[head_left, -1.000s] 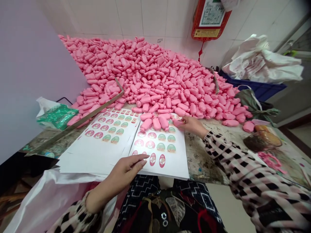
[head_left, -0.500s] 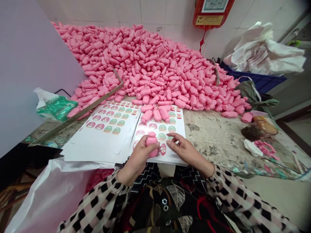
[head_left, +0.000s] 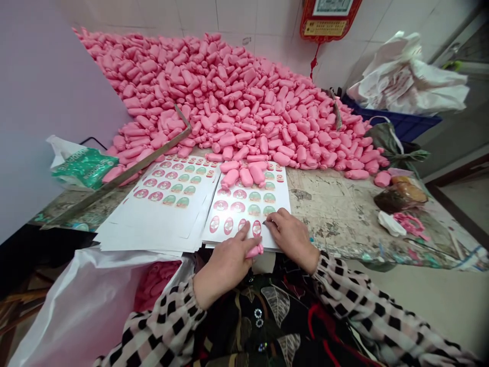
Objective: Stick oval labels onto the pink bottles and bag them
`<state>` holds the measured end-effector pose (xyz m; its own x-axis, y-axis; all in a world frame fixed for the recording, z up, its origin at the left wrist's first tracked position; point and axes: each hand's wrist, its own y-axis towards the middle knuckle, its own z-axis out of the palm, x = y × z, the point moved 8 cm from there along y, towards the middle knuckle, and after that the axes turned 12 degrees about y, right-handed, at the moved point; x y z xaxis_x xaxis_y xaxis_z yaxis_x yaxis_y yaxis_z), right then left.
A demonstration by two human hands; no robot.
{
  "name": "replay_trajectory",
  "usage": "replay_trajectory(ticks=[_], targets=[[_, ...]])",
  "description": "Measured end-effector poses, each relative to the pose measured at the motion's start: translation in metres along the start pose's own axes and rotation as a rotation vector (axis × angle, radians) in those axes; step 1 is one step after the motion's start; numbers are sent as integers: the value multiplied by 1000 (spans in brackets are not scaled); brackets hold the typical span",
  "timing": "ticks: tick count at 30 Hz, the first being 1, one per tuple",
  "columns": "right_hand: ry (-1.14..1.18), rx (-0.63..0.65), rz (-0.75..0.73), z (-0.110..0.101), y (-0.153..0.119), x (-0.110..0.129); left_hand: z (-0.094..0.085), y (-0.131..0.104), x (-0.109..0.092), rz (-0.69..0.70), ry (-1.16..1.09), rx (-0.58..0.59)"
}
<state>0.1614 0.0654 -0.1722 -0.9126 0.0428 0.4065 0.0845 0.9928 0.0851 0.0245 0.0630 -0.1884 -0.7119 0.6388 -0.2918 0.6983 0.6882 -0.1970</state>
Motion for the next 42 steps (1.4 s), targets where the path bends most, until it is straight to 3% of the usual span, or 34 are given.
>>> replay_trajectory(ticks=[9,16,21,28,31,37,42], targets=[[13,89,-20,-1,3,1,7,-2,-2,7,40,43],[126,46,-23,4,-5,-2,10,-3,-3,-6,14,36],[32,0,-15,0,-3,0,11,-3,-4,11,33,5],[36,133,-56,-2,6,1,11,-4,-3,-1,40,11],[150,123,-10,3,3,-4,12,-3,-5,7,22,16],[254,-45,196,12,-14,-7,13,-3,-6,14,30,1],[258,-43,263,11,-14,-4,16,-3,-7,11,41,18]])
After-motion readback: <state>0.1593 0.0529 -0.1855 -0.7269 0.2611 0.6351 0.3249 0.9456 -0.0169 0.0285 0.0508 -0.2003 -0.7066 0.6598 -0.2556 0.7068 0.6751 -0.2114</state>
